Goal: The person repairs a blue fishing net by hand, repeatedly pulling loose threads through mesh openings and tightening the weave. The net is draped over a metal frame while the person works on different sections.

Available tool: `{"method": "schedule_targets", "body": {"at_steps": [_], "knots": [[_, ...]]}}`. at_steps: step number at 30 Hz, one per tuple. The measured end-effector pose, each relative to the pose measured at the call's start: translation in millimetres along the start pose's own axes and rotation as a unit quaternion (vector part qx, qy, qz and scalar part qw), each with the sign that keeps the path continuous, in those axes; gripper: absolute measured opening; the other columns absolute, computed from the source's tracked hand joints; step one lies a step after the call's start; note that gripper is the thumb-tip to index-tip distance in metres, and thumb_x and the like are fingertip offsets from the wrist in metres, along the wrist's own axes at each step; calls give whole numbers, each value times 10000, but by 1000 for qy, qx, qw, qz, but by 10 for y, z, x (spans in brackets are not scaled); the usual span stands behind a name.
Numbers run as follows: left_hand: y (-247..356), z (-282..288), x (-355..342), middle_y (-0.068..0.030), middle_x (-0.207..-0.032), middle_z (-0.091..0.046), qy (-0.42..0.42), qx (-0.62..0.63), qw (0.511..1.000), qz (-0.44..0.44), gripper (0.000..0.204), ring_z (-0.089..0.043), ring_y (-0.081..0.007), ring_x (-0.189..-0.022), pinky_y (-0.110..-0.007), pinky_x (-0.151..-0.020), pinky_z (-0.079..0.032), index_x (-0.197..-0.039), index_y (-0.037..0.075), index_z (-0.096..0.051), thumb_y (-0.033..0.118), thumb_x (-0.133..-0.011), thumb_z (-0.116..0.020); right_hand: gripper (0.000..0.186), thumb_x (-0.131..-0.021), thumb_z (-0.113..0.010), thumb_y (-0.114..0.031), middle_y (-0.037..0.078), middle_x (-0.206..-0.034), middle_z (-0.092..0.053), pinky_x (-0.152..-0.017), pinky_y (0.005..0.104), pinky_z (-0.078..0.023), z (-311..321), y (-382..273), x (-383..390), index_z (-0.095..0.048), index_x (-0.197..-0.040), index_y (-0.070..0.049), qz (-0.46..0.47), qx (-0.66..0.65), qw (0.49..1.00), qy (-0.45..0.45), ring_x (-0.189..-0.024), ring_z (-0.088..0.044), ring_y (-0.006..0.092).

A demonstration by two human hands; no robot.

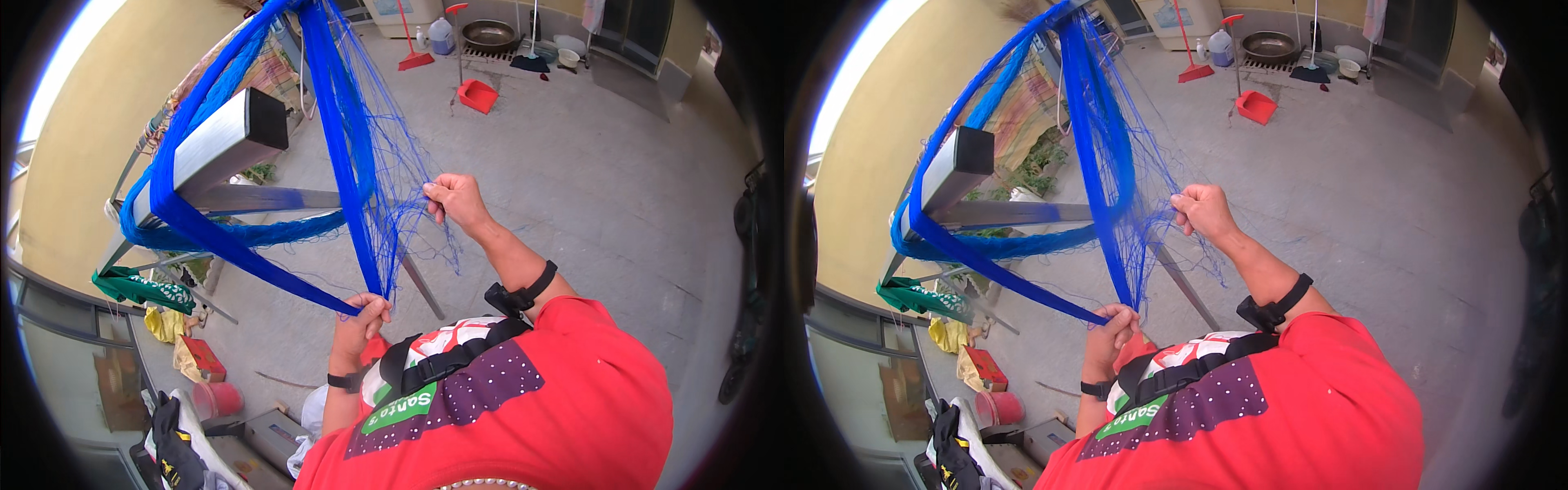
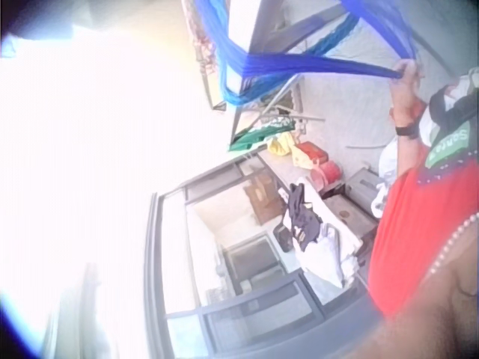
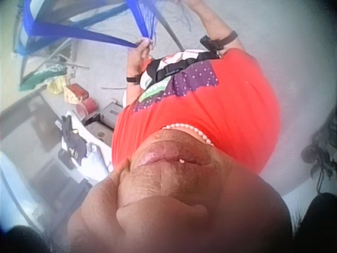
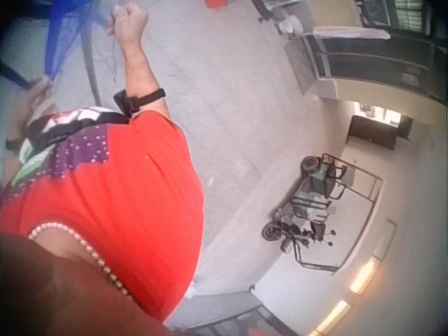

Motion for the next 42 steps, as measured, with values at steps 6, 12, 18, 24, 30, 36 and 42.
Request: {"method": "schedule_targets", "body": {"at_steps": [6, 12, 18, 24, 30, 36, 42], "knots": [[10, 42, -15, -119, -640, -612, -16, 71, 997, 9, 182, -335, -24, -349, -171, -376, -247, -848, -55, -609, 115, -893, -563, 192, -805, -621, -157, 80, -628, -618, -536, 294, -459, 283, 258, -152, -641, -716, 13, 26, 239, 971, -2, -555, -582, 140], [12, 38, 31, -118, -640, -611, 7, 68, 998, 3, 186, -321, -13, -347, -159, -372, -223, -852, -59, -597, 115, -899, -554, 177, -786, -607, -137, 93, -702, -644, -571, 293, -473, 645, -110, -797, -677, -848, 12, 110, 179, 966, 152, -657, -620, 129], [24, -17, 76, -109, -632, -607, 31, 59, 998, 11, 193, -319, -14, -354, -160, -375, -228, -859, -61, -601, 120, -900, -550, 365, -811, -587, -77, 153, -968, -639, -475, 309, -505, -204, -606, -1559, -547, -1138, 80, 82, 21, 996, 28, -668, -655, 191], [9, 13, 111, -133, -633, -613, 75, 40, 996, 11, 192, -308, -24, -326, -170, -386, -285, -847, -75, -592, 107, -895, -554, 657, -807, -647, -117, 201, -1091, -587, -443, 306, -479, -718, -582, -1971, -322, -1337, 97, -34, -37, 998, -39, -699, -653, 219], [14, 103, 122, -129, -626, -612, 108, 14, 994, -8, 196, -312, -27, -327, -172, -396, -307, -840, -76, -597, 111, -888, -562, 100, -757, -542, -35, 123, -573, -604, -388, 342, -464, 62, -261, -2279, -603, -682, -12, -37, 155, 976, 152, -464, -603, 205], [43, 87, 66, -84, -619, -608, 91, -2, 996, 2, 166, -321, -15, -353, -166, -377, -250, -827, -57, -616, 89, -884, -558, 108, -725, -528, -42, 106, -521, -596, -386, 324, -460, 755, -324, -2155, -625, -683, -18, -13, 244, 956, 163, -412, -576, 192], [91, 165, 46, -85, -617, -608, 102, -45, 994, 18, 172, -337, -21, -349, -167, -363, -238, -808, -57, -618, 87, -883, -559, 128, -793, -590, -90, 53, -606, -599, -330, 290, -404, 1072, -674, -1866, -592, -685, -23, 17, 85, 973, 213, -404, -520, 113]]}}
Point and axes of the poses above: each hand's wrist, its own x-axis away from the middle knuckle, its own z-axis out of the back of the hand, y = z × x, the point moved 10 cm from there along -x, towards the middle knuckle
